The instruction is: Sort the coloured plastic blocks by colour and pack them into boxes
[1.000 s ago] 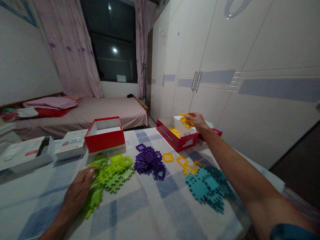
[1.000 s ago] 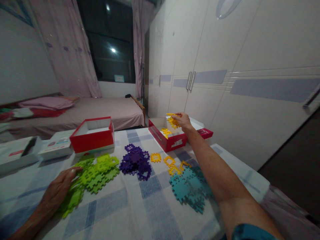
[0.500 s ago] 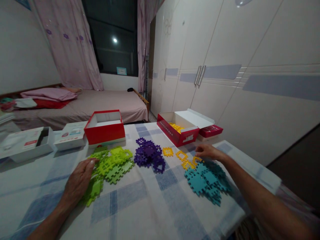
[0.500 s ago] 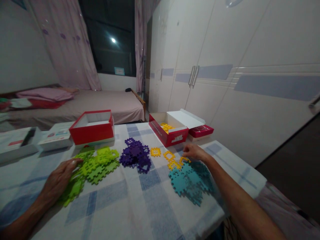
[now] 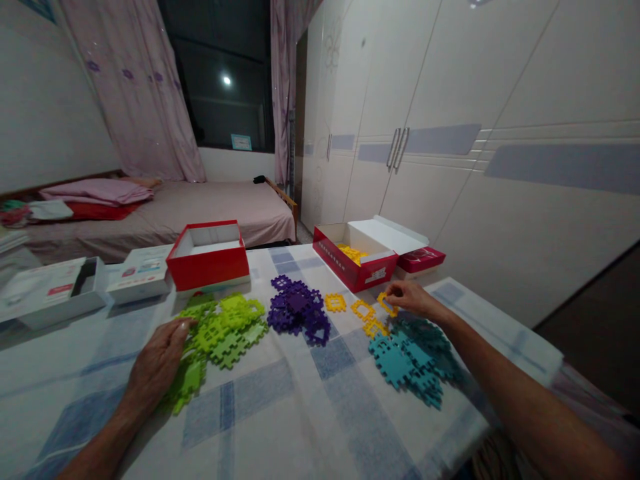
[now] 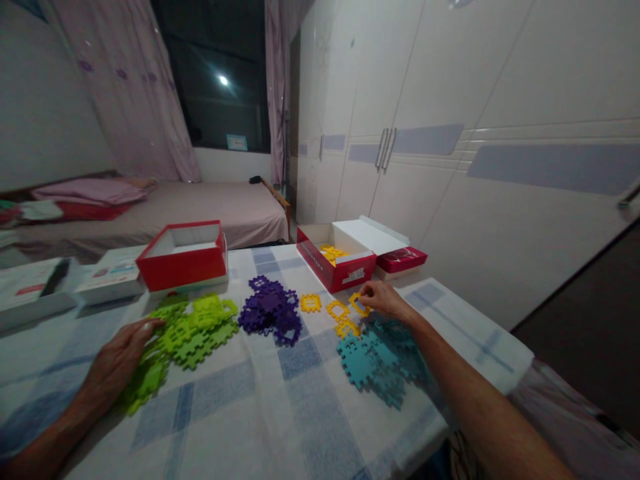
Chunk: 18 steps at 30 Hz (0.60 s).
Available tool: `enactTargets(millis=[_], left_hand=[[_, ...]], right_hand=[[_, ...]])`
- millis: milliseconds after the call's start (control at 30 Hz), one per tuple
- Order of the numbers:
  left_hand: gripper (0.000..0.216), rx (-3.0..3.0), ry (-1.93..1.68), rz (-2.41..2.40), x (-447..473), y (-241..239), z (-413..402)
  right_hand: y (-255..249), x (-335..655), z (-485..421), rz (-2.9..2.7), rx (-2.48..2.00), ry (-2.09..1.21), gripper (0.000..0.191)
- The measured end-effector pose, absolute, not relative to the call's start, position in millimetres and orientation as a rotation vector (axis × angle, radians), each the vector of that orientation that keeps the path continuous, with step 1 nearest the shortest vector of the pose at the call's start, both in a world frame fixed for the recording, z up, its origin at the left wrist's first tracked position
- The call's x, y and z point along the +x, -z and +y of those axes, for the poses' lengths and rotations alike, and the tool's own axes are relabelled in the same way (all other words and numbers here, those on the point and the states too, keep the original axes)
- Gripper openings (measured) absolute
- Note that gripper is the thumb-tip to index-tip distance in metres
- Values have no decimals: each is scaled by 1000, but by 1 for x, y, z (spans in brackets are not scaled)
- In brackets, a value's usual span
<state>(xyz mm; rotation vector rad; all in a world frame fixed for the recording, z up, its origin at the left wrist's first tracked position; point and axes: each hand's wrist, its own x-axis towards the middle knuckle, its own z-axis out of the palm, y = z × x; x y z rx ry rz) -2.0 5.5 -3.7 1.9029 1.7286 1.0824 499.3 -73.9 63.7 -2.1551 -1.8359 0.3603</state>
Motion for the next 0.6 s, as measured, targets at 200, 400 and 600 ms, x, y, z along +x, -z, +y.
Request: enactTargets(millis=[200,400,600], left_hand=[[53,1885,-1080,1724,0,1,4],[55,1873,-1062,1714,-2,1,3],[55,1885,-1074,1680,-3,8,8]], right_hand=[[-57,462,-76,-2034,-2050,-546,43],[-44,459,-64,-1960,-2111,-645,36],[-38,461,-61,-1864,-2092,-583,26]])
